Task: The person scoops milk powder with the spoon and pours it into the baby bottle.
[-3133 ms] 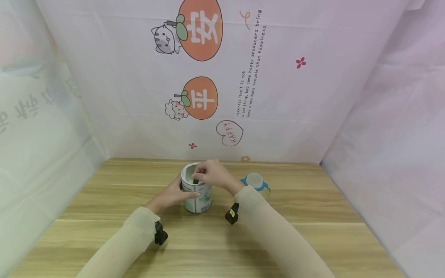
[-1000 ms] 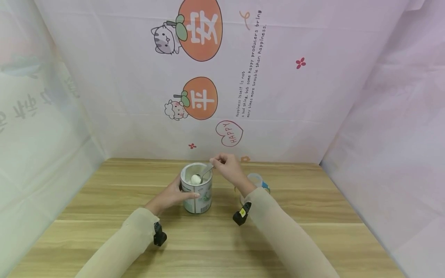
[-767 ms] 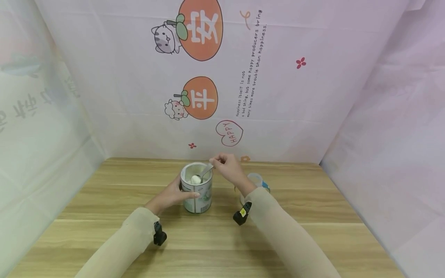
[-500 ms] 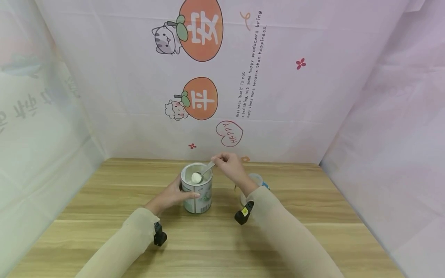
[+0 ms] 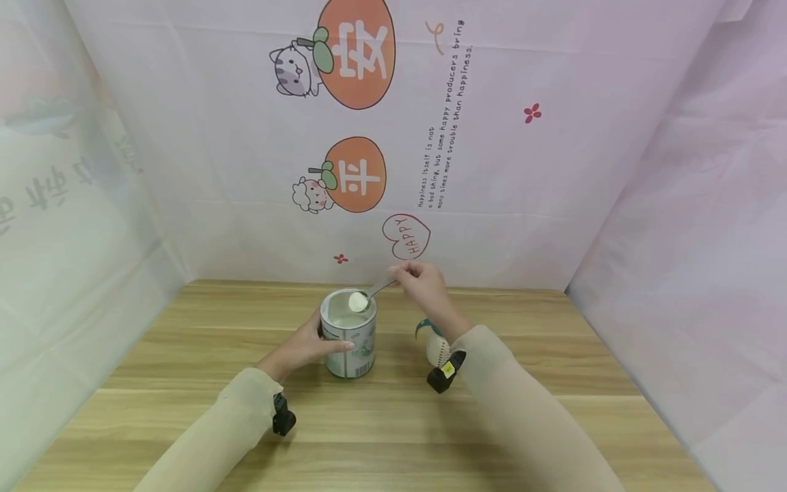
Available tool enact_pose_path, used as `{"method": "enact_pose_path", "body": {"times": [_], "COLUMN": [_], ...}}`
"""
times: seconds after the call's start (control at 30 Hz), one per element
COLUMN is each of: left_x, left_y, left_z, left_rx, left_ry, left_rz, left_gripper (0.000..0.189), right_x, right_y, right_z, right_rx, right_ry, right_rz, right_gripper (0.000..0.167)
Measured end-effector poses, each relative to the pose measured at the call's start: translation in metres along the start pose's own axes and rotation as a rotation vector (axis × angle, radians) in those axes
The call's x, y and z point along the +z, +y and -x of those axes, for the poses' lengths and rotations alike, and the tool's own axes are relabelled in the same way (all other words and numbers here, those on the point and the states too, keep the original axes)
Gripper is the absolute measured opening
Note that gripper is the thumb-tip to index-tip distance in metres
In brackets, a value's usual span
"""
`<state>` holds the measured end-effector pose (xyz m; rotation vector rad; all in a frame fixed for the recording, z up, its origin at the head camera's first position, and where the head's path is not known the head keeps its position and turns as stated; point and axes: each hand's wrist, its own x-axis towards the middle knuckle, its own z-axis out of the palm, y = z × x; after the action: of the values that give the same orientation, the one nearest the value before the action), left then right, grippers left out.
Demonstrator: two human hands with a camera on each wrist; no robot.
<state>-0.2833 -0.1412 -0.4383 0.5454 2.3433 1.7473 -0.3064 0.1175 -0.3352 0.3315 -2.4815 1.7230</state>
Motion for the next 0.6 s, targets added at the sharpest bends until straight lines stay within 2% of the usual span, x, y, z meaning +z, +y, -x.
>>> {"method": "enact_pose_path", "body": {"times": [0.37, 0.6], "left_x": [-0.001, 0.000], "left_y": [-0.003, -0.004], "left_z": [-0.001, -0.001], "left_rx": [0.001, -0.007], "left_ry": [-0.006, 0.000], "left_rz": [0.008, 0.011], "left_gripper": [0.101, 0.104], "right_x": [-0.029, -0.056], "right_y": [0.001, 0.010], "right_z": [0.002, 0.006], "right_rx": [-0.020, 0.011], "right_ry": [0.009, 0.035], "right_rz": [-0.037, -0.001], "right_gripper": [0.026, 0.031]}}
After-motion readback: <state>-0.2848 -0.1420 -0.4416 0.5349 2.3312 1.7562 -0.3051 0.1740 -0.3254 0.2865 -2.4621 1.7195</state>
